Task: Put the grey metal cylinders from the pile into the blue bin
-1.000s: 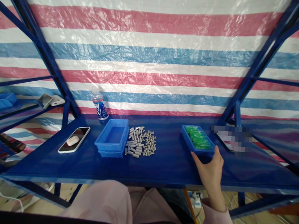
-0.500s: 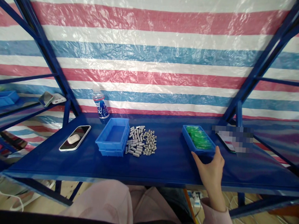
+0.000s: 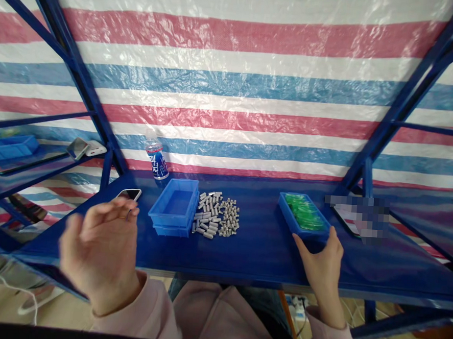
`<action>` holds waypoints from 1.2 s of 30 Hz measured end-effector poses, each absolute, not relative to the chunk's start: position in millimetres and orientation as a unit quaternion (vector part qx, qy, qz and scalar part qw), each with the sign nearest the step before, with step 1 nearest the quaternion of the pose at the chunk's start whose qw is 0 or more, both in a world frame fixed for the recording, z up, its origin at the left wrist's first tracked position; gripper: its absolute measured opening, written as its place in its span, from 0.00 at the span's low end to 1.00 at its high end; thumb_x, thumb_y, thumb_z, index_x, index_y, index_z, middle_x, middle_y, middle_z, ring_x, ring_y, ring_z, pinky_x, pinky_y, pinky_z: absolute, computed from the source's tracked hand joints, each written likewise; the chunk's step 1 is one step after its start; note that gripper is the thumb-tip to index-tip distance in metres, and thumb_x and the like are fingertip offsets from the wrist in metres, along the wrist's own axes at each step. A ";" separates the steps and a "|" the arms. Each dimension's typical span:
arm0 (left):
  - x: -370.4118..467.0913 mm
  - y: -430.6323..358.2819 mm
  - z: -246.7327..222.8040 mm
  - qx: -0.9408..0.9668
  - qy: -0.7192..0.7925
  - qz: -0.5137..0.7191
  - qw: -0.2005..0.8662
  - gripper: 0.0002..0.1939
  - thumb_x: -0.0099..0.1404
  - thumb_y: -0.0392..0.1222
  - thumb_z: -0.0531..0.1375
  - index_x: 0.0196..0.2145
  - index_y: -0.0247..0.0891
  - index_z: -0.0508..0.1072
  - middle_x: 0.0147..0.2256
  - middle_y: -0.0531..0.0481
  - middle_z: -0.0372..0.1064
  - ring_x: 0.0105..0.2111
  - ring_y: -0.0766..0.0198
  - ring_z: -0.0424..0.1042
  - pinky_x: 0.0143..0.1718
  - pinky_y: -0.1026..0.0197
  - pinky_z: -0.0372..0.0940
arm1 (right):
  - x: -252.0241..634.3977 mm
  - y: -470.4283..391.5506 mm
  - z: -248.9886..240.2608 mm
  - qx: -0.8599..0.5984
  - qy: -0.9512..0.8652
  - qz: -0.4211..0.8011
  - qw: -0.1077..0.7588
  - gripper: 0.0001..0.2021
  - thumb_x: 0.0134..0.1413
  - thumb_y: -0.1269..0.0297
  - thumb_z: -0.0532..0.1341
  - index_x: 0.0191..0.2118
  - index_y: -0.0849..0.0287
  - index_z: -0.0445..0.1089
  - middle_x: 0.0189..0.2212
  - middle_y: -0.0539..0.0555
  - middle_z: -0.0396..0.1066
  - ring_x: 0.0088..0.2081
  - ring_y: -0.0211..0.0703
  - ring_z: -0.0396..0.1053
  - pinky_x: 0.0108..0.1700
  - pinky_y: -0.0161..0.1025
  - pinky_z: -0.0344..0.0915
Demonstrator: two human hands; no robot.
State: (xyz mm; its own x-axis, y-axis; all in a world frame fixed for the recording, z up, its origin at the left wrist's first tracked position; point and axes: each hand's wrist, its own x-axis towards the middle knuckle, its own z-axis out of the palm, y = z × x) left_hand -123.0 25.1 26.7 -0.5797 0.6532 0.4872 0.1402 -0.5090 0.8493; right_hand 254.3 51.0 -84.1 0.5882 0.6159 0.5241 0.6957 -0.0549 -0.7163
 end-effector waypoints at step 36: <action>37.4 42.8 -13.0 0.727 0.490 0.457 0.149 0.17 0.47 0.53 0.69 0.24 0.40 0.70 0.36 0.51 0.61 0.37 0.62 0.67 0.38 0.61 0.64 | 249.5 50.5 -81.3 -0.740 -0.447 -0.025 0.502 0.49 0.45 0.43 0.62 0.65 0.72 0.47 0.61 0.80 0.47 0.62 0.72 0.45 0.55 0.63 0.53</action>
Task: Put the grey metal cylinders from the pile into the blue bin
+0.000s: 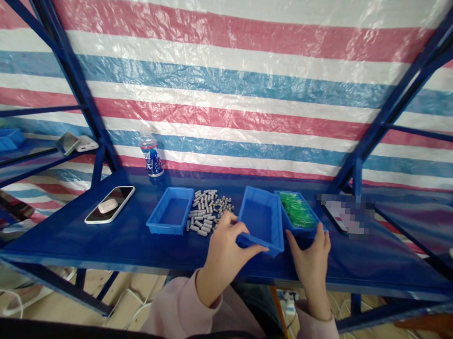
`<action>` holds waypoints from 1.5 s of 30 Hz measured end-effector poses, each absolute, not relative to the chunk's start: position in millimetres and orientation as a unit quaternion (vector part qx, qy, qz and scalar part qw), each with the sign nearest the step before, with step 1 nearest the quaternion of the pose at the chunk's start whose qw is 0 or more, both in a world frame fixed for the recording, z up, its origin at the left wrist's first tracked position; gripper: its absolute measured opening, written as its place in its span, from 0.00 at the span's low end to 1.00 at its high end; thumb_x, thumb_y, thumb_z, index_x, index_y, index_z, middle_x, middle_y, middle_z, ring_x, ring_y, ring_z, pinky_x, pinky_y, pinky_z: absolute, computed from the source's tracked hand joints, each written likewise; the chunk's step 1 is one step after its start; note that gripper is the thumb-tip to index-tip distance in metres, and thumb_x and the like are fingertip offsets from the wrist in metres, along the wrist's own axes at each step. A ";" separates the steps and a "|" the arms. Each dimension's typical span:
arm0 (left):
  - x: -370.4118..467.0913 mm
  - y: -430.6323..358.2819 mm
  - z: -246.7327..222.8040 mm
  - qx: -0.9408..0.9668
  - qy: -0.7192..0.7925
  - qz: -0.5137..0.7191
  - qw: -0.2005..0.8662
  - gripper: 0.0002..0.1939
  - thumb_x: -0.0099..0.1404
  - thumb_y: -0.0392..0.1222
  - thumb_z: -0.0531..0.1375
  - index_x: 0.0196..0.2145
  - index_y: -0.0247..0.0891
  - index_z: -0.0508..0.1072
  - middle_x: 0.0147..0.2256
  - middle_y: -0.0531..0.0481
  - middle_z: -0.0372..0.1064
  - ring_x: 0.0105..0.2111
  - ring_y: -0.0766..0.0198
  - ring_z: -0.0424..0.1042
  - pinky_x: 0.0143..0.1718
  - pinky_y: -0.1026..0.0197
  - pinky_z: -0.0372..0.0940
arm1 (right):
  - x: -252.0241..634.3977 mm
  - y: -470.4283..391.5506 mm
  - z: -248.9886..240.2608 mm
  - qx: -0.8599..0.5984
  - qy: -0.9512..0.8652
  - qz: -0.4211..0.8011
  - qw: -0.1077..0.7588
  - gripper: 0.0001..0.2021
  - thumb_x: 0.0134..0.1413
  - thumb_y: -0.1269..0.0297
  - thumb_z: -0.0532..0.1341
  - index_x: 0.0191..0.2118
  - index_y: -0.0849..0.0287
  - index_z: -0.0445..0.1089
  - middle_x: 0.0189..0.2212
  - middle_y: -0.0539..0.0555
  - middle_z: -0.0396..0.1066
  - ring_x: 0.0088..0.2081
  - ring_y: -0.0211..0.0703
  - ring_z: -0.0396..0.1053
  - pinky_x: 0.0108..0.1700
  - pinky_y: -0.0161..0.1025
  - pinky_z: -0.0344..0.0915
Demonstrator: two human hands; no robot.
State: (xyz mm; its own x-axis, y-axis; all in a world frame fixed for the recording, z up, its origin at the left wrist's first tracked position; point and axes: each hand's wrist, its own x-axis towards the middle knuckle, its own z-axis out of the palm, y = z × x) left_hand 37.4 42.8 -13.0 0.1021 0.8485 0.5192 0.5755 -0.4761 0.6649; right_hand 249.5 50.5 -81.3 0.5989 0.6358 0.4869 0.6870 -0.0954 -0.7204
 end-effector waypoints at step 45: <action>3.2 75.9 -44.6 0.773 0.582 0.246 0.062 0.05 0.57 0.36 0.64 0.33 0.43 0.74 0.38 0.51 0.67 0.45 0.57 0.62 0.46 0.52 0.50 | 215.6 36.6 -81.6 -0.554 -0.574 0.001 0.603 0.13 0.57 0.65 0.56 0.47 0.59 0.71 0.46 0.60 0.70 0.48 0.51 0.68 0.51 0.52 0.64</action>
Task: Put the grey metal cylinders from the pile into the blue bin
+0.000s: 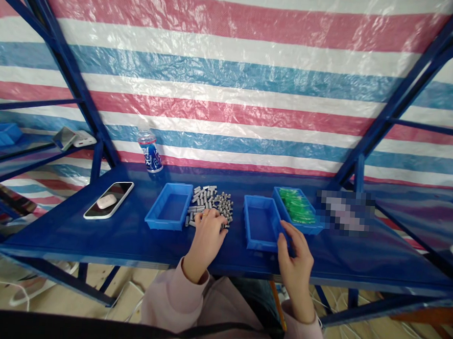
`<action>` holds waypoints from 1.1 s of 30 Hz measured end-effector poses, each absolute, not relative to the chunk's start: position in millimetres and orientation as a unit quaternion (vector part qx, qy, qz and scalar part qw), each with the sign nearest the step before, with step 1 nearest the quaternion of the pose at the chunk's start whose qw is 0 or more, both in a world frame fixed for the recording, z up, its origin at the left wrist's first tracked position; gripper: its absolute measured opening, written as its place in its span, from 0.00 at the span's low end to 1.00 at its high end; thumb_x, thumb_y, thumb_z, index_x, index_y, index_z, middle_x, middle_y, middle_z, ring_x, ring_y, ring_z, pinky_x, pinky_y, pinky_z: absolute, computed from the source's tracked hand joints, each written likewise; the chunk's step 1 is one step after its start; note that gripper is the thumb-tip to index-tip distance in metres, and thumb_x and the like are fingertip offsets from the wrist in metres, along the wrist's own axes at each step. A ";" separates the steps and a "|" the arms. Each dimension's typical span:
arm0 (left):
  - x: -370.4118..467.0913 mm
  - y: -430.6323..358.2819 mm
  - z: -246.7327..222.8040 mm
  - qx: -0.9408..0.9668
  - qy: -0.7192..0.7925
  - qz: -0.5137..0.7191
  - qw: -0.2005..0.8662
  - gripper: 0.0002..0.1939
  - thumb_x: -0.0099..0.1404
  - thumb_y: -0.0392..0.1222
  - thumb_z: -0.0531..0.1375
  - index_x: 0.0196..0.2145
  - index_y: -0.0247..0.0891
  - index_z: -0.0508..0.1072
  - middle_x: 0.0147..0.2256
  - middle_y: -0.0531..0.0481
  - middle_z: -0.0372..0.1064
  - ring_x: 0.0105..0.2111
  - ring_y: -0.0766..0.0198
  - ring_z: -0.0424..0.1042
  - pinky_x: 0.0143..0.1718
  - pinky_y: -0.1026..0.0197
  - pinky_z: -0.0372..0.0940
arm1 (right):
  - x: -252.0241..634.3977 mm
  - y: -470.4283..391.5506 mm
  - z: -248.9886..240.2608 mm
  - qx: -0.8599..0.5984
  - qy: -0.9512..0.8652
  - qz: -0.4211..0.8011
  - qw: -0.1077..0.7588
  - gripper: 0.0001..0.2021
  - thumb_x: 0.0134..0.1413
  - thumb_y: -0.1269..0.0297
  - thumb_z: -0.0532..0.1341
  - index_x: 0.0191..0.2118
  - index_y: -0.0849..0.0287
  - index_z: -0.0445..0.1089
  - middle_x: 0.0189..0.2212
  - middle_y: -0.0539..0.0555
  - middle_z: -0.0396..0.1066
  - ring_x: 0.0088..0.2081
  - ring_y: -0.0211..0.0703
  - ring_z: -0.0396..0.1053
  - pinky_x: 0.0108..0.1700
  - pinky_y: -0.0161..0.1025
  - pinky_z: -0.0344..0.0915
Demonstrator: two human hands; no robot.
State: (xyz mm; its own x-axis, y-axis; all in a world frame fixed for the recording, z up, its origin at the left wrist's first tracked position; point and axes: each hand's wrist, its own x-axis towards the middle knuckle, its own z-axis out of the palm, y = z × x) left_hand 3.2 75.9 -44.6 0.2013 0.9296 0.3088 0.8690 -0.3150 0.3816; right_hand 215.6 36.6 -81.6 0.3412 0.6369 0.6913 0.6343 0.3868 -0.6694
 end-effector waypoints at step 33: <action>29.3 72.3 -51.9 0.834 0.485 0.248 0.090 0.12 0.62 0.30 0.54 0.42 0.41 0.68 0.44 0.49 0.71 0.51 0.58 0.63 0.52 0.50 0.50 | 215.1 36.0 -81.3 -0.558 -0.577 -0.001 0.596 0.14 0.59 0.65 0.54 0.48 0.58 0.70 0.46 0.60 0.70 0.49 0.52 0.67 0.51 0.54 0.63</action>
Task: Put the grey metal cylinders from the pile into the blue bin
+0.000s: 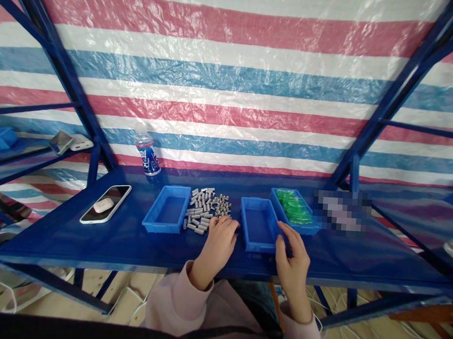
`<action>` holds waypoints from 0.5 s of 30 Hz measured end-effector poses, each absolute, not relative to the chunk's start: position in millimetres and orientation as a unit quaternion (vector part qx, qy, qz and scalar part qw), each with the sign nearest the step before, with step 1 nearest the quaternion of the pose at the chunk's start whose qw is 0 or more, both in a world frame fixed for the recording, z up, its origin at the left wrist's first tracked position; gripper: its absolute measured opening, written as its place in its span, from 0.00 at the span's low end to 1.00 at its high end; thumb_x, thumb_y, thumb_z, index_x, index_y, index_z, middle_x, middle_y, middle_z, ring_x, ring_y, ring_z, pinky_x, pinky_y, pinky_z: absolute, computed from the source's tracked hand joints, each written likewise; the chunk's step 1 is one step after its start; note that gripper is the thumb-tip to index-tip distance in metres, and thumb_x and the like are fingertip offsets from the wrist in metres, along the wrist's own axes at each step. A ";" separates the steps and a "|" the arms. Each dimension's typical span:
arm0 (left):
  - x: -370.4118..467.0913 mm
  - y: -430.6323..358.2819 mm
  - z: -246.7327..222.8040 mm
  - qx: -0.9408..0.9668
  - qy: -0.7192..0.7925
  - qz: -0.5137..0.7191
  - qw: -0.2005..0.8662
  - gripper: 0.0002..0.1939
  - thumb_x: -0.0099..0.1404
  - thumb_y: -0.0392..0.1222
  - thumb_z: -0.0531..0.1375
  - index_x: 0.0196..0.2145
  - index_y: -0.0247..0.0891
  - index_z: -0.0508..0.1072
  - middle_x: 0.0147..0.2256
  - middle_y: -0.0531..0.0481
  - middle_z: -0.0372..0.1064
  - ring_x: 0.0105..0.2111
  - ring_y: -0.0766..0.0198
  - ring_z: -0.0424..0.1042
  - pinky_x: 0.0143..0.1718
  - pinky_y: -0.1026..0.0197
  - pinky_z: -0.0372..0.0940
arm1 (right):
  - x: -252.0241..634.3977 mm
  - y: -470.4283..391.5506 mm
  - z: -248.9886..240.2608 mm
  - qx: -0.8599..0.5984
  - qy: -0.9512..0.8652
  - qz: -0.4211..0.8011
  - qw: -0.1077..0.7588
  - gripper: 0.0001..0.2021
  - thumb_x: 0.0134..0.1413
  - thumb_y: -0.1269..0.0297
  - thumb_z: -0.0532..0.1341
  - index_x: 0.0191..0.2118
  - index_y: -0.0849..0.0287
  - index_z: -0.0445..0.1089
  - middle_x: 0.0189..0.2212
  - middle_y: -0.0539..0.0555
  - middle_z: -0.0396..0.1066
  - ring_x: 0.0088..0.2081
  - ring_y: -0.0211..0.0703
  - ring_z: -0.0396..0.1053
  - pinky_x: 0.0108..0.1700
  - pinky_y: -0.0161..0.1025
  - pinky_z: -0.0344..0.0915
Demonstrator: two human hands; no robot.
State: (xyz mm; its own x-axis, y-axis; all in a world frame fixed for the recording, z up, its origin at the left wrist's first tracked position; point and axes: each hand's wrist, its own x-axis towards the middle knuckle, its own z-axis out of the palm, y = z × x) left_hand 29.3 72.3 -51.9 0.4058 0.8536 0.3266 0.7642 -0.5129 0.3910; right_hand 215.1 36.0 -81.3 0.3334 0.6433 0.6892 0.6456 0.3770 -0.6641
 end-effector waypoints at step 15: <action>35.9 75.8 -56.6 0.839 0.485 0.241 0.057 0.06 0.64 0.35 0.56 0.37 0.41 0.72 0.40 0.50 0.68 0.47 0.58 0.63 0.50 0.50 0.49 | 215.4 36.1 -81.3 -0.555 -0.581 -0.006 0.595 0.14 0.59 0.66 0.54 0.49 0.58 0.69 0.46 0.60 0.70 0.48 0.51 0.68 0.51 0.53 0.63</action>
State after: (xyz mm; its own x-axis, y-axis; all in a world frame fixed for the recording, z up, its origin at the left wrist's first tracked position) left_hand 35.9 75.8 -56.6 0.4137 0.8406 0.3498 0.7854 -0.5238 0.3298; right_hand 215.4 36.1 -81.3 0.3238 0.6379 0.6988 0.6520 0.3848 -0.6533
